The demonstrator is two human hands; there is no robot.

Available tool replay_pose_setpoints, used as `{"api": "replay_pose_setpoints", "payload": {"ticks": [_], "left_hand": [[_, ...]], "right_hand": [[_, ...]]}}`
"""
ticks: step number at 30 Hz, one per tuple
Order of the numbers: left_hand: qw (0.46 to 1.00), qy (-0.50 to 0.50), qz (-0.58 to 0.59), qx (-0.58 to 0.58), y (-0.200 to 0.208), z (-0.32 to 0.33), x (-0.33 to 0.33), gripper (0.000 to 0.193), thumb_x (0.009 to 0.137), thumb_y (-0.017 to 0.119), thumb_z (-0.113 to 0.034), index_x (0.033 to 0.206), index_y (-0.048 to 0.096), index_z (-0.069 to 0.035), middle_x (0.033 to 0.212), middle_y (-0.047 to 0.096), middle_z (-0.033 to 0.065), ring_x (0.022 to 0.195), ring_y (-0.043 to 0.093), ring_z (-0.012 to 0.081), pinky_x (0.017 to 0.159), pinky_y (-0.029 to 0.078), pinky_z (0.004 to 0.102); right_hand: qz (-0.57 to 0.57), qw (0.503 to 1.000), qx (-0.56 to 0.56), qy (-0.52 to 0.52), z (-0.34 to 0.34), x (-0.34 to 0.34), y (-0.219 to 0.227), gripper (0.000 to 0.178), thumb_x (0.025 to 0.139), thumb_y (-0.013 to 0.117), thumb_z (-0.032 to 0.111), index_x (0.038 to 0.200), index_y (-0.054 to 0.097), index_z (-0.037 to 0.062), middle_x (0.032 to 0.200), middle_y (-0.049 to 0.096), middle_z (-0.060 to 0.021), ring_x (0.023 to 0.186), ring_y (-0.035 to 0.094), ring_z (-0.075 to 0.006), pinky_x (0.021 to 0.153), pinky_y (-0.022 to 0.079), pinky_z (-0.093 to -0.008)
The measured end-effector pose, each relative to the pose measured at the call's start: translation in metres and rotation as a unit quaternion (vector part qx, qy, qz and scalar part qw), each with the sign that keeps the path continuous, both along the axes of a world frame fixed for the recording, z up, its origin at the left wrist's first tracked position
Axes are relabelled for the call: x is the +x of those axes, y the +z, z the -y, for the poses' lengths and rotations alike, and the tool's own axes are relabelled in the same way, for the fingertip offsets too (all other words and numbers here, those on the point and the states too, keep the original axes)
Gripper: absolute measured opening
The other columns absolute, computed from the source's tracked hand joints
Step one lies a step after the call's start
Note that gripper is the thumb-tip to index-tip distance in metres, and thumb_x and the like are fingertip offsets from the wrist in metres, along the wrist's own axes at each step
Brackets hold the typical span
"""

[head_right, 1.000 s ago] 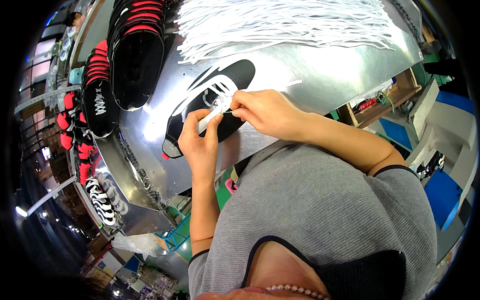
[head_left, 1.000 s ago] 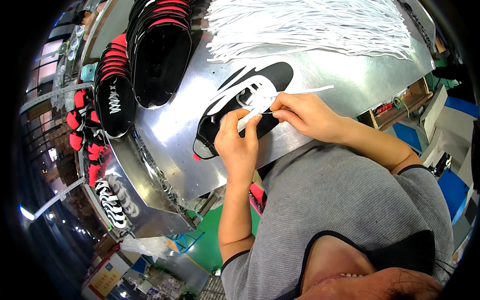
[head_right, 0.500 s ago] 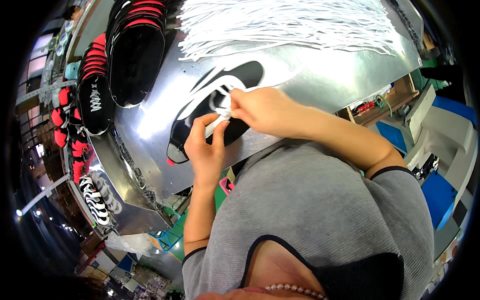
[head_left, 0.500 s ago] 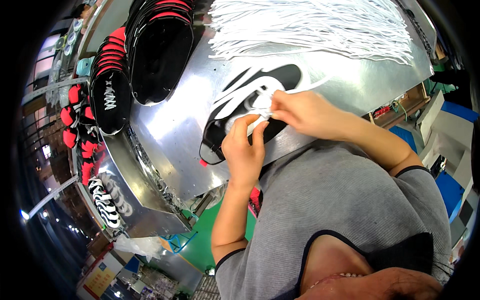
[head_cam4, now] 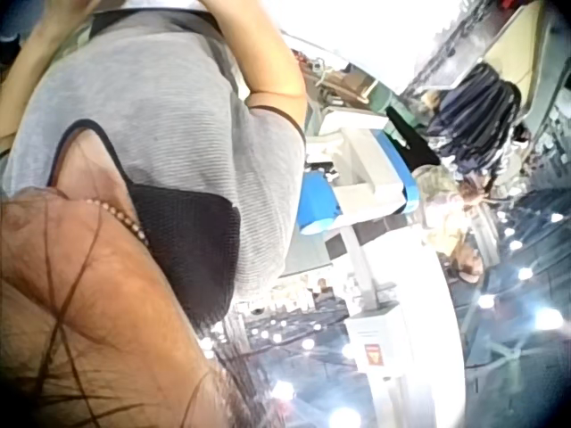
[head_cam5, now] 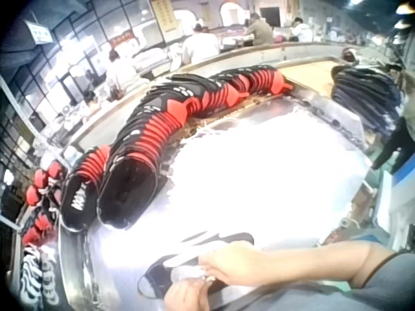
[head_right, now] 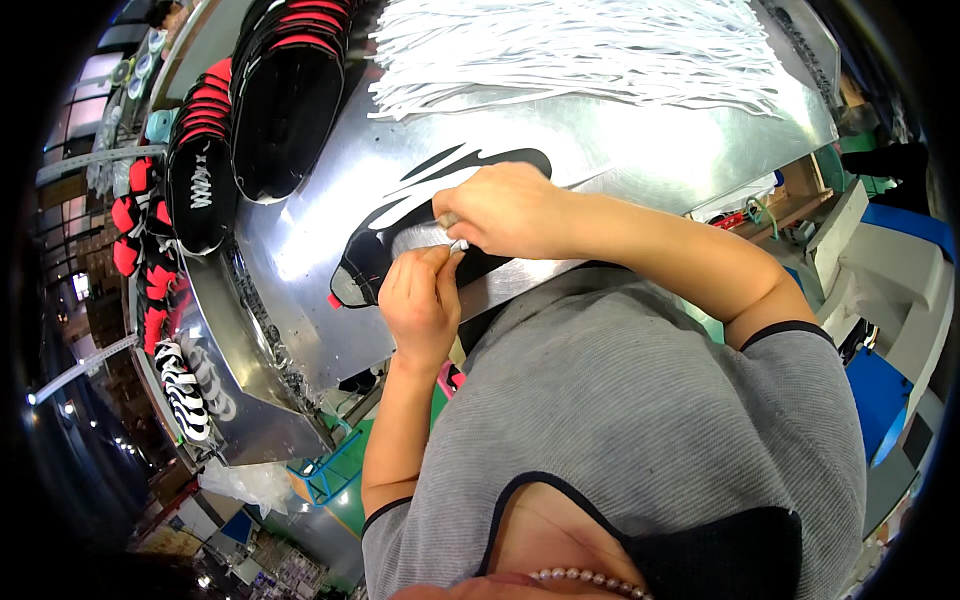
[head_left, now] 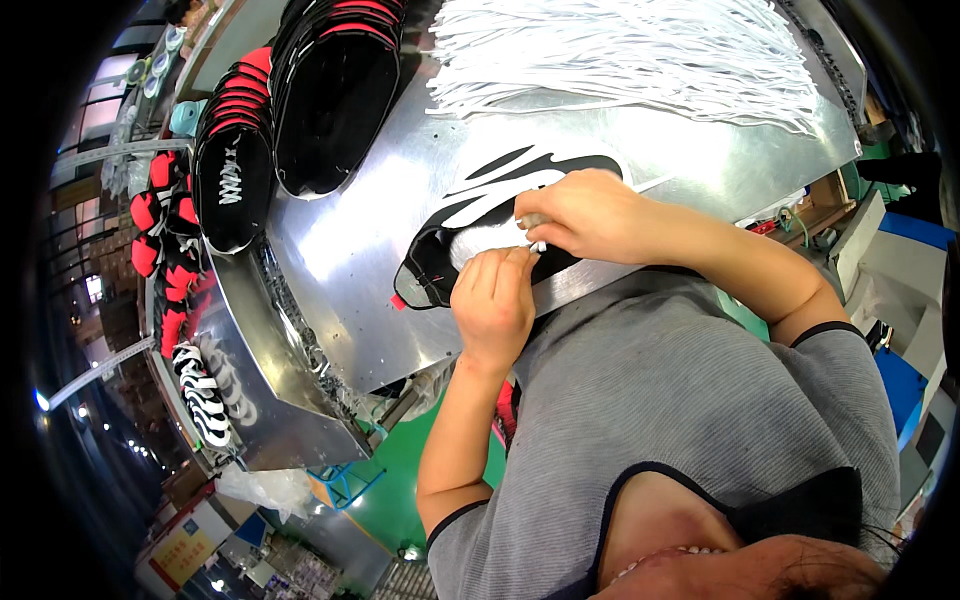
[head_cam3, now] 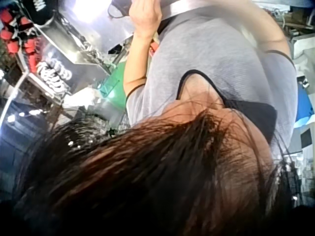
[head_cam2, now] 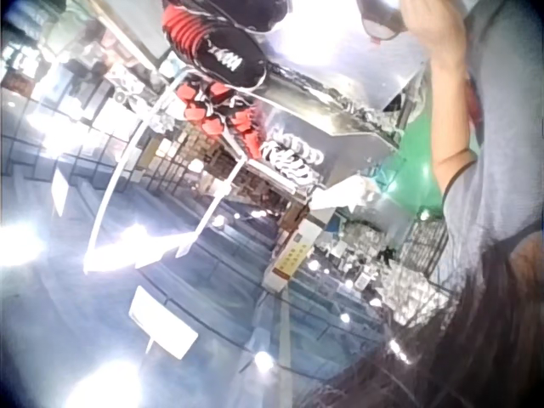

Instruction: The person pulls white laces through the eyelets of a black and white shoe using a hook tool. They handle the shoe by hand and manipulate the hook to thread the laces through the upper material while working at a metal table.

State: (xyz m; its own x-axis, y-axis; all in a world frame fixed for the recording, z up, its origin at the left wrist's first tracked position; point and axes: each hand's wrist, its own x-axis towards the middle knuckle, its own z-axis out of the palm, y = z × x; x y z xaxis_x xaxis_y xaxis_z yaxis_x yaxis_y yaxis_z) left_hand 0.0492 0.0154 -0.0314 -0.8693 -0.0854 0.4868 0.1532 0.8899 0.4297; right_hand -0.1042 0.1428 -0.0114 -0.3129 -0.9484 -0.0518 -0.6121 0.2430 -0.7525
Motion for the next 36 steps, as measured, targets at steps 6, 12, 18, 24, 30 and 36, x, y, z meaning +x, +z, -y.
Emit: {"api": "replay_pose_setpoints", "payload": {"ticks": [6, 12, 18, 24, 30, 36], "left_hand": [[0.998, -0.018, 0.026, 0.050, 0.004, 0.001, 0.001, 0.018, 0.077, 0.073, 0.004, 0.086, 0.059, -0.002, 0.078, 0.062, 0.0108, 0.067, 0.060, 0.0286, 0.060, 0.047, 0.0360], [0.982, 0.000, 0.084, 0.166, 0.012, 0.005, 0.005, 0.039, 0.081, 0.076, -0.003, 0.111, 0.051, 0.001, 0.085, 0.066, 0.0138, 0.076, 0.066, 0.0280, 0.065, 0.051, 0.0337], [0.877, 0.136, 0.137, 0.441, 0.028, 0.006, -0.019, 0.056, 0.093, 0.066, -0.011, 0.138, 0.036, 0.000, 0.103, 0.064, 0.0152, 0.087, 0.064, 0.0147, 0.073, 0.053, 0.0273], [0.911, 0.225, 0.100, 0.331, 0.014, 0.002, -0.025, 0.033, 0.087, 0.074, -0.015, 0.112, 0.057, -0.001, 0.082, 0.069, 0.0111, 0.072, 0.067, 0.0172, 0.065, 0.051, 0.0292], [0.897, 0.209, 0.057, 0.384, 0.003, 0.006, -0.026, 0.036, 0.080, 0.079, -0.011, 0.108, 0.059, 0.000, 0.089, 0.069, 0.0113, 0.078, 0.067, 0.0172, 0.070, 0.052, 0.0298], [0.895, 0.219, 0.072, 0.383, 0.006, 0.004, -0.027, 0.038, 0.081, 0.079, -0.011, 0.111, 0.059, 0.001, 0.094, 0.067, 0.0137, 0.083, 0.066, 0.0211, 0.076, 0.052, 0.0331]], "right_hand": [[0.273, 0.954, -0.100, -0.071, 0.006, -0.010, 0.011, 0.019, 0.085, 0.069, 0.007, 0.103, 0.069, 0.0022, 0.090, 0.070, -0.0032, 0.083, 0.065, -0.0125, 0.078, 0.052, -0.0286], [0.307, 0.923, -0.197, -0.120, 0.023, -0.035, 0.026, 0.019, 0.089, 0.070, 0.015, 0.103, 0.070, 0.0035, 0.095, 0.070, -0.0030, 0.088, 0.065, -0.0097, 0.083, 0.051, -0.0238], [0.362, 0.923, -0.088, -0.097, 0.032, -0.013, -0.011, 0.013, 0.090, 0.067, 0.012, 0.096, 0.063, 0.0011, 0.085, 0.062, 0.0000, 0.085, 0.056, -0.0079, 0.079, 0.046, -0.0253], [0.356, 0.925, -0.092, -0.096, 0.029, -0.015, -0.011, 0.016, 0.093, 0.062, 0.017, 0.100, 0.063, 0.0021, 0.087, 0.062, -0.0017, 0.081, 0.057, -0.0098, 0.073, 0.046, -0.0256], [0.187, 0.974, -0.057, -0.118, 0.001, -0.010, 0.015, 0.015, 0.096, 0.058, 0.013, 0.105, 0.061, 0.0015, 0.080, 0.064, -0.0073, 0.072, 0.061, -0.0159, 0.065, 0.047, -0.0281], [0.047, 0.993, -0.061, -0.088, -0.004, -0.009, 0.006, 0.011, 0.092, 0.064, 0.013, 0.095, 0.061, 0.0028, 0.078, 0.066, -0.0092, 0.068, 0.063, -0.0246, 0.060, 0.048, -0.0327]]}}
